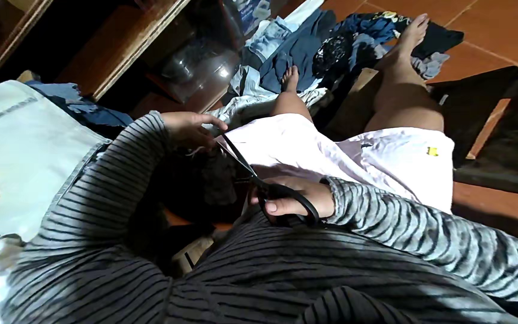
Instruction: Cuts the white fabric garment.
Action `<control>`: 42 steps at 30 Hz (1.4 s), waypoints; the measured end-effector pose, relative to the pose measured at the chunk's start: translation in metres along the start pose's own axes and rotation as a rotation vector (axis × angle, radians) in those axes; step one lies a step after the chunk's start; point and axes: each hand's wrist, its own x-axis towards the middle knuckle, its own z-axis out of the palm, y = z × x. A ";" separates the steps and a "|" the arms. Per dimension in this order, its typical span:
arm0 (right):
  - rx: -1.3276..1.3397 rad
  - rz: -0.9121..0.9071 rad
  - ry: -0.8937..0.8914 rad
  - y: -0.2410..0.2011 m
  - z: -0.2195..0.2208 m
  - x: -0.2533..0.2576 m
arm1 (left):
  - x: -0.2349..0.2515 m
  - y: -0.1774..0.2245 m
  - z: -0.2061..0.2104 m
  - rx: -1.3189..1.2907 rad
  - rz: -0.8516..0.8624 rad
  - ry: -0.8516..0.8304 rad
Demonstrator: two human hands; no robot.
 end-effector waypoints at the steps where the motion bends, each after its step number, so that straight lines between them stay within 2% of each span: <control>1: 0.006 -0.017 -0.009 0.001 0.000 0.001 | -0.003 -0.003 0.001 -0.053 0.020 -0.012; 4: -0.021 -0.067 -0.068 0.011 -0.002 0.004 | -0.013 -0.022 0.016 -0.331 0.110 0.033; 7: -0.020 -0.067 -0.096 0.014 -0.003 0.005 | -0.028 -0.034 0.041 -0.569 0.118 0.249; 12: -0.046 -0.047 -0.146 0.014 -0.002 0.011 | -0.039 -0.066 0.065 -0.744 0.241 0.457; 15: -0.077 -0.027 -0.143 0.014 -0.003 0.014 | -0.045 -0.054 0.056 -0.681 0.269 0.567; 19: -0.070 -0.012 -0.161 0.013 -0.012 0.009 | -0.056 -0.045 0.035 -0.663 0.240 0.483; 22: -0.024 -0.040 -0.174 0.003 -0.021 0.006 | -0.056 -0.044 0.033 -0.707 0.201 0.446; 23: -0.045 -0.047 -0.157 0.000 -0.023 0.007 | -0.050 -0.052 0.033 -0.738 0.264 0.412; 25: -0.122 -0.058 -0.102 -0.005 -0.028 0.009 | -0.008 -0.090 0.030 -0.814 0.631 0.293; 26: -0.154 -0.059 -0.089 -0.007 -0.029 0.011 | 0.008 -0.097 0.029 -0.856 0.744 0.248; 27: -0.173 -0.053 -0.090 -0.009 -0.030 0.013 | 0.010 -0.095 0.031 -0.892 0.783 0.247; 28: -0.181 -0.040 -0.102 -0.010 -0.030 0.014 | -0.007 -0.082 0.034 -0.934 0.689 0.309; 30: -0.181 -0.013 -0.137 -0.008 -0.030 0.016 | -0.053 -0.043 0.039 -0.963 0.302 0.464; 31: -0.190 -0.003 -0.151 -0.005 -0.029 0.016 | -0.059 -0.036 0.039 -0.965 0.203 0.499; 32: -0.214 0.001 -0.158 -0.002 -0.028 0.016 | -0.058 -0.038 0.037 -0.966 0.171 0.506; 33: -0.232 0.004 -0.152 0.001 -0.027 0.016 | -0.048 -0.050 0.035 -0.964 0.231 0.477; 34: -0.234 0.003 -0.148 0.004 -0.026 0.016 | -0.028 -0.074 0.032 -0.963 0.392 0.422; 35: -0.219 0.001 -0.141 0.006 -0.026 0.016 | 0.007 -0.105 0.028 -0.949 0.631 0.358; 36: -0.210 -0.002 -0.138 0.007 -0.026 0.015 | 0.029 -0.120 0.025 -0.937 0.752 0.308; 37: -0.199 -0.005 -0.137 0.007 -0.026 0.014 | 0.029 -0.119 0.025 -0.938 0.735 0.311; 38: -0.179 0.000 -0.148 0.005 -0.027 0.013 | 0.009 -0.103 0.028 -0.955 0.615 0.367; 40: -0.115 0.040 -0.211 -0.007 -0.028 0.009 | -0.043 -0.051 0.035 -1.005 0.225 0.520; 42: -0.039 0.086 -0.298 -0.020 -0.034 0.004 | -0.052 -0.039 0.037 -1.042 0.160 0.598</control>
